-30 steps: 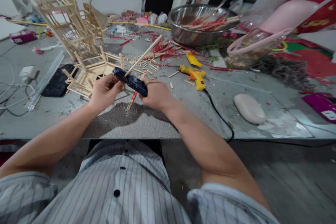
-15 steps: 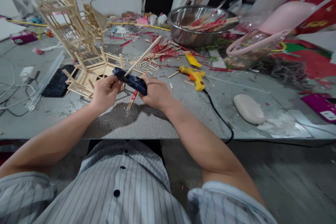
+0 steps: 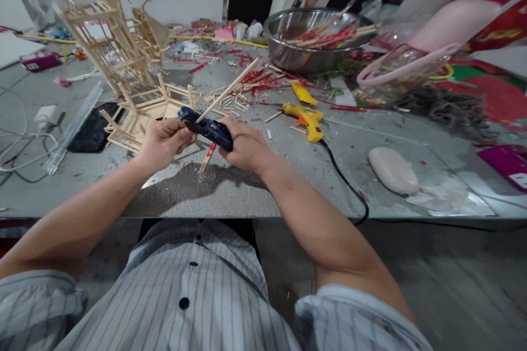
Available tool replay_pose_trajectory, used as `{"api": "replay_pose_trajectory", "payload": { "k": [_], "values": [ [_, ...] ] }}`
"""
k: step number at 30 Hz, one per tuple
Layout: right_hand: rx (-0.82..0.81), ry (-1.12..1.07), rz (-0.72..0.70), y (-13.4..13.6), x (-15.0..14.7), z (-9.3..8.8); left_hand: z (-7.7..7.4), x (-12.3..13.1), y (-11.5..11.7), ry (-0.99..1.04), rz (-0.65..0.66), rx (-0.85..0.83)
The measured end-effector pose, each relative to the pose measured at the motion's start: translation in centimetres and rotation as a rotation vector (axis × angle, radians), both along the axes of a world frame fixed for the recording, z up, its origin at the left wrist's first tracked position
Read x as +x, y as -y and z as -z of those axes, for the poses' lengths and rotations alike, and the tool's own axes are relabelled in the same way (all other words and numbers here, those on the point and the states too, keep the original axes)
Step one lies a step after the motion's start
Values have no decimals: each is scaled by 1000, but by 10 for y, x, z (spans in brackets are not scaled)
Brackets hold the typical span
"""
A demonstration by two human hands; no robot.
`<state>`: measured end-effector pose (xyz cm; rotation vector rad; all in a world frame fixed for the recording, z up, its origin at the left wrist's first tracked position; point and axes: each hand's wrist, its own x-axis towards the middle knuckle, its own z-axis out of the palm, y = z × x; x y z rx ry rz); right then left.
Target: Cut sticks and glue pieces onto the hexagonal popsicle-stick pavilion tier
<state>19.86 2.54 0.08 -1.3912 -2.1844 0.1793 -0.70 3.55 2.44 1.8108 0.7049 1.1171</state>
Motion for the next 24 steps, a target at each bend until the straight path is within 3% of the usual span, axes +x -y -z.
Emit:
{"api": "replay_pose_trajectory", "payload": {
  "k": [7,24],
  "values": [
    [28,13,-31,-1,2,0,-1,3,2,97,104,-189],
    [-23,76,31,3,0,-5,-3,-4,-2,27,153,-235]
  ]
}}
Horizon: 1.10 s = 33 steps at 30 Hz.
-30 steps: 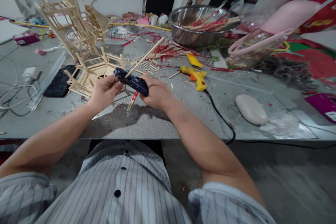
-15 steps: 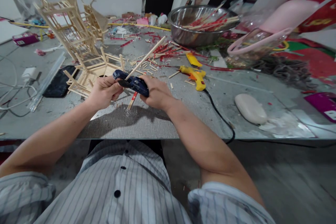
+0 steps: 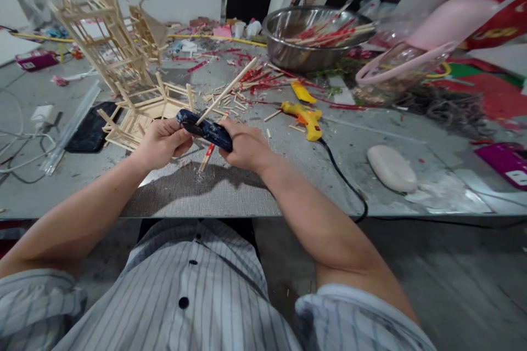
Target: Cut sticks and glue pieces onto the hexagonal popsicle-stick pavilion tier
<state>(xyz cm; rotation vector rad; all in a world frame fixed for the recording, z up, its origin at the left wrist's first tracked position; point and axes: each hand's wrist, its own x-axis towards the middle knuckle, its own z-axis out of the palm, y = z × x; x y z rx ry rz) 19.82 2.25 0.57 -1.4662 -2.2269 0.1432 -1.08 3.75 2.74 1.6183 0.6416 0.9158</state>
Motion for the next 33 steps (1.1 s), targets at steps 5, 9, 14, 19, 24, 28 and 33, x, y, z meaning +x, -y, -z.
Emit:
{"api": "replay_pose_trajectory", "payload": {
  "k": [5,9,14,19,24,28,33],
  "values": [
    [-47,58,35,3,-3,-6,-3,1,1,-6,5,12],
    [-61,87,67,4,-6,-7,-2,1,0,-25,-18,61],
    [-30,56,44,1,-4,-3,2,1,-2,-31,-69,137],
    [20,-55,-110,-6,5,3,2,4,-1,-4,-59,45],
    [78,-79,-224,-10,9,3,-4,7,8,114,97,-223],
    [120,-52,-228,-12,11,0,-9,7,14,164,136,-361],
    [99,25,27,-22,23,-1,-7,6,10,118,16,-256]
  ]
}}
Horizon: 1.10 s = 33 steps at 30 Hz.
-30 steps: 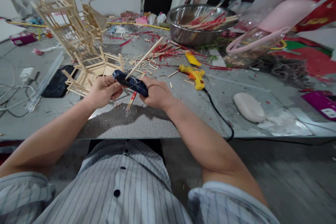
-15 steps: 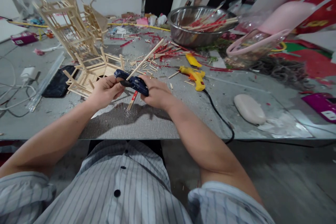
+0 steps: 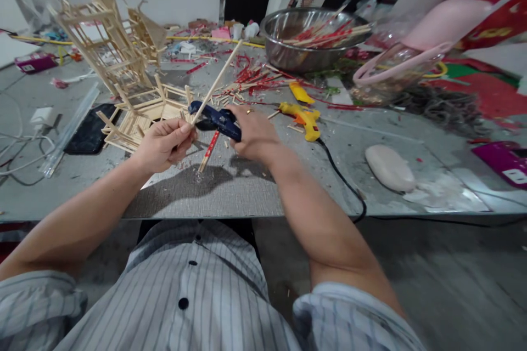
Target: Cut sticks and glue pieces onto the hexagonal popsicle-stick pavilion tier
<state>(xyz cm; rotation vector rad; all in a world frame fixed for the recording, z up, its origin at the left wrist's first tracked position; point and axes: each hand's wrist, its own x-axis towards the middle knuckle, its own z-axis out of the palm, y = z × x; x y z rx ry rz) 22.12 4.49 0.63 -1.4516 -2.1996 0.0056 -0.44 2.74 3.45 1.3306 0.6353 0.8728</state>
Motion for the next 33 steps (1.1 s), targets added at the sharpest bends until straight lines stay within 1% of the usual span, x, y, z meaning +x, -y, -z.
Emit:
{"api": "replay_pose_trajectory", "payload": {
  "k": [2,5,7,9,11,13,15,18,20,22,24,26,29,33],
  "values": [
    [-8,33,112,-5,8,4,2,0,-3,-27,-64,52],
    [-49,135,228,-13,18,15,2,1,-5,-74,-116,72],
    [-97,196,279,-17,23,25,2,3,-4,-126,-148,76],
    [-134,216,290,-20,26,34,2,4,-3,-188,-174,91],
    [-147,212,272,-21,25,37,3,5,-2,-251,-195,110],
    [-121,197,238,-18,21,33,5,5,-2,-330,-213,134],
    [-44,153,210,-10,14,22,7,4,-3,-414,-222,173],
    [130,40,194,8,1,-1,10,4,-4,-500,-212,234],
    [211,36,131,20,-9,-12,10,5,-3,-544,-205,256],
    [260,83,31,27,-17,-18,9,6,-1,-580,-193,277],
    [265,123,-54,29,-23,-17,7,8,2,-606,-178,304],
    [245,134,-98,27,-26,-12,5,10,4,-626,-168,323],
    [223,131,-117,22,-25,-6,4,10,5,-646,-159,328],
    [215,145,-119,20,-22,-5,5,9,5,-646,-162,349]
  ]
}}
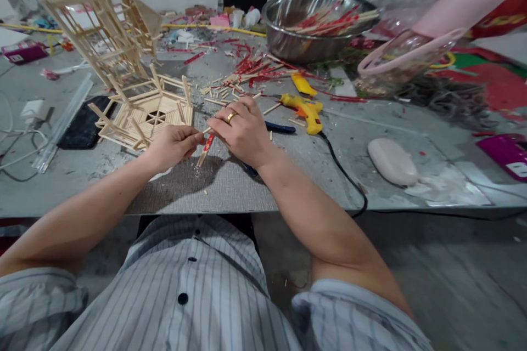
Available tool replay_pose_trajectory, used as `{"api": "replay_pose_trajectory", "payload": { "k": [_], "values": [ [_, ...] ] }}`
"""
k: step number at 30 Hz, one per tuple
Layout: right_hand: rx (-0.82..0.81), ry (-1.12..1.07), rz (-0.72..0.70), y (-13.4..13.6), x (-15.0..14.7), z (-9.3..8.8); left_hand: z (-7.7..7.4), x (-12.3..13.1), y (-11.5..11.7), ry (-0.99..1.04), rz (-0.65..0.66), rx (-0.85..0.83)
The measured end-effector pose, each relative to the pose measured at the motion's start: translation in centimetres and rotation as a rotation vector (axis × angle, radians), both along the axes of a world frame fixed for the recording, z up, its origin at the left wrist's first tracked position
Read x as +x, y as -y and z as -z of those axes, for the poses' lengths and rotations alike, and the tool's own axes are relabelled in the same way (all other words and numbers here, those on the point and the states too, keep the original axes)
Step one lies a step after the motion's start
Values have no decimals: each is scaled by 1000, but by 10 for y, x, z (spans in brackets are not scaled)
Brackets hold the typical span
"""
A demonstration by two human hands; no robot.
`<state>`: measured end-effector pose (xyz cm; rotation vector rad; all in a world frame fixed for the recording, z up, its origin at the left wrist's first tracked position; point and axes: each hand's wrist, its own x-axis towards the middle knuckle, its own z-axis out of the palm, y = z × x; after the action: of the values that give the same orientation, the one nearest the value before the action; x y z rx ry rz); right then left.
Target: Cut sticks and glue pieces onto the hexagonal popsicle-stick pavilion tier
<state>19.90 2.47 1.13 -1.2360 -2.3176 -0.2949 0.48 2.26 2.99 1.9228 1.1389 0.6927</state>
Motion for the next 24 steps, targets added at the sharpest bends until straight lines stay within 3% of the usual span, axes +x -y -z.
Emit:
{"api": "replay_pose_trajectory", "payload": {
  "k": [9,13,19,24],
  "values": [
    [75,-16,99,4,-6,4,4,4,-1,85,-12,-6],
    [67,22,55,6,-3,2,1,0,-1,51,32,-11],
    [-146,-124,-244,6,5,-2,-8,-14,-7,99,330,-269],
    [-123,-230,-175,4,2,-2,-5,-12,-8,308,301,-455]
  ]
}}
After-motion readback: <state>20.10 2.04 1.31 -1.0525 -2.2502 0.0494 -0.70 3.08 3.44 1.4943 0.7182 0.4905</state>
